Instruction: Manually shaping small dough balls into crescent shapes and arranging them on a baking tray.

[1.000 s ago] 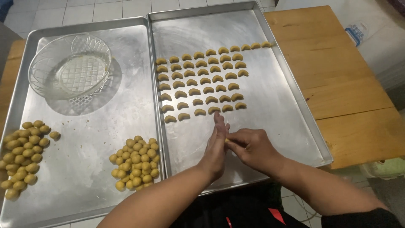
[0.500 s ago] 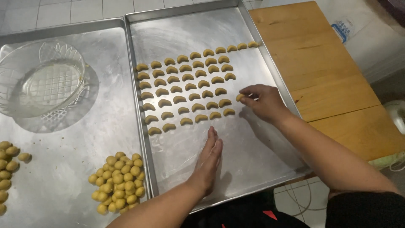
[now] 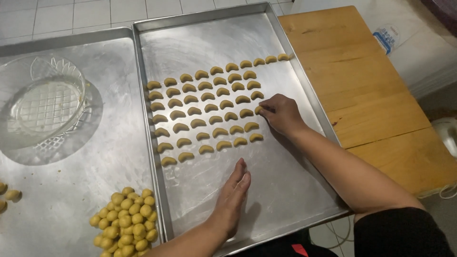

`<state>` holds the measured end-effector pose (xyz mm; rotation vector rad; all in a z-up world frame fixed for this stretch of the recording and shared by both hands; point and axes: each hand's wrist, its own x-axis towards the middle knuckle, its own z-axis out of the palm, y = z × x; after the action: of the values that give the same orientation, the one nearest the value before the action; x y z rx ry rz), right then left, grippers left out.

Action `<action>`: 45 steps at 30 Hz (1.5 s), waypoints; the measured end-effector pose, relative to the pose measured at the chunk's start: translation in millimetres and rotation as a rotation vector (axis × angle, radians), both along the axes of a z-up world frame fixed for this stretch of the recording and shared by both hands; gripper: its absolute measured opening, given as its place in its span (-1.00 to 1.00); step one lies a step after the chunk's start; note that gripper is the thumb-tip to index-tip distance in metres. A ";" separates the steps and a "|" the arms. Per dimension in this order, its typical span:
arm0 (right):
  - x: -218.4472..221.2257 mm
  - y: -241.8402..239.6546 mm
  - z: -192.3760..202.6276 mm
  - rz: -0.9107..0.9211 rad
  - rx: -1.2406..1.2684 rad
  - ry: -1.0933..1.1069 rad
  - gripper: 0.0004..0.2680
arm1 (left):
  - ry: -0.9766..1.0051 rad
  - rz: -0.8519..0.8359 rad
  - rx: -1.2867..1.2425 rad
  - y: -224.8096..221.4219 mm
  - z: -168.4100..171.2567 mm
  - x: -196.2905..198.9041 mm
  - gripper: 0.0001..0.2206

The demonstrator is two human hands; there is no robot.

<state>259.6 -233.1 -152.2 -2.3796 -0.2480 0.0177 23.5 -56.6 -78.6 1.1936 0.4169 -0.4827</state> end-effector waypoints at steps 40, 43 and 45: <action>-185.7 217.6 51.9 0.978 0.093 -0.210 -0.68 | -0.507 0.912 -0.067 201.0 10.1 -56.4 -0.60; -176.6 240.9 27.2 1.055 0.054 -0.225 -0.61 | -0.538 1.011 -0.098 206.5 11.9 -59.9 -0.62; -180.7 258.1 30.2 1.092 0.052 -0.220 -0.60 | -0.541 1.062 -0.118 208.7 12.4 -61.2 -0.62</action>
<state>79.0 25.1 -122.0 -1.9114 -1.5769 0.2532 -37.6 152.1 -66.2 0.7904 0.4753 0.7091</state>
